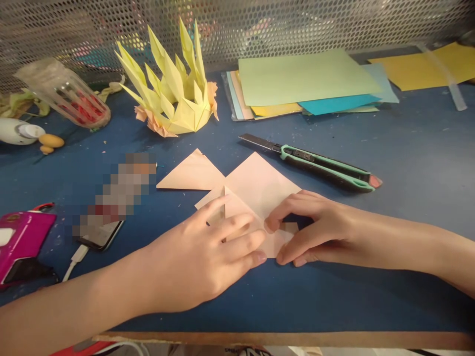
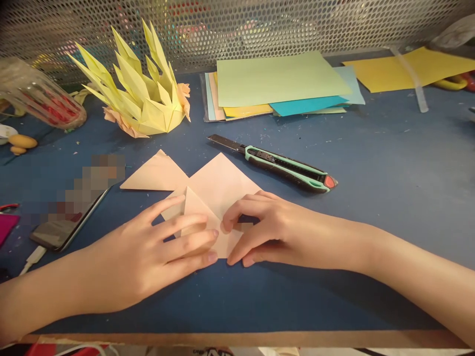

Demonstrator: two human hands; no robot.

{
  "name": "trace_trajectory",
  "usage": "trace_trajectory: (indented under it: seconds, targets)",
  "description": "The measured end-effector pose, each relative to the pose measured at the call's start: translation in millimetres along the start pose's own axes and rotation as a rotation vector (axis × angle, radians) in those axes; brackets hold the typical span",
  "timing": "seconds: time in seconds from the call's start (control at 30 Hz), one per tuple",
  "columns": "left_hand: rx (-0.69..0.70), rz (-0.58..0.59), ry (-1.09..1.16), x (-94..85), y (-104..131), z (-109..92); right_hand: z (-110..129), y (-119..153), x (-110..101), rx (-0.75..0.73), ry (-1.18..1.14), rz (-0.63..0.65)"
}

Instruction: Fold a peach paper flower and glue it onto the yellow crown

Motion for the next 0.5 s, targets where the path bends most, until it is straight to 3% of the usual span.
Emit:
trace_trajectory:
  seconds: [0.2,0.5]
  targets:
    - [0.119,-0.019,0.088,-8.8,-1,10,3,-2,-4,0.053,-0.045,0.016]
    - [0.108,-0.149,0.332,-2.4,6,26,13,-3,-14,0.106,-0.039,0.07]
Point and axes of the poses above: each hand's wrist, its own y-axis away from the middle knuckle, its own x-axis out of the palm, z = x × y, the point moved 1 cm from there along -y, towards the middle knuckle, and after that the axes turned 3 degrees about -y, right-handed, at the moved point
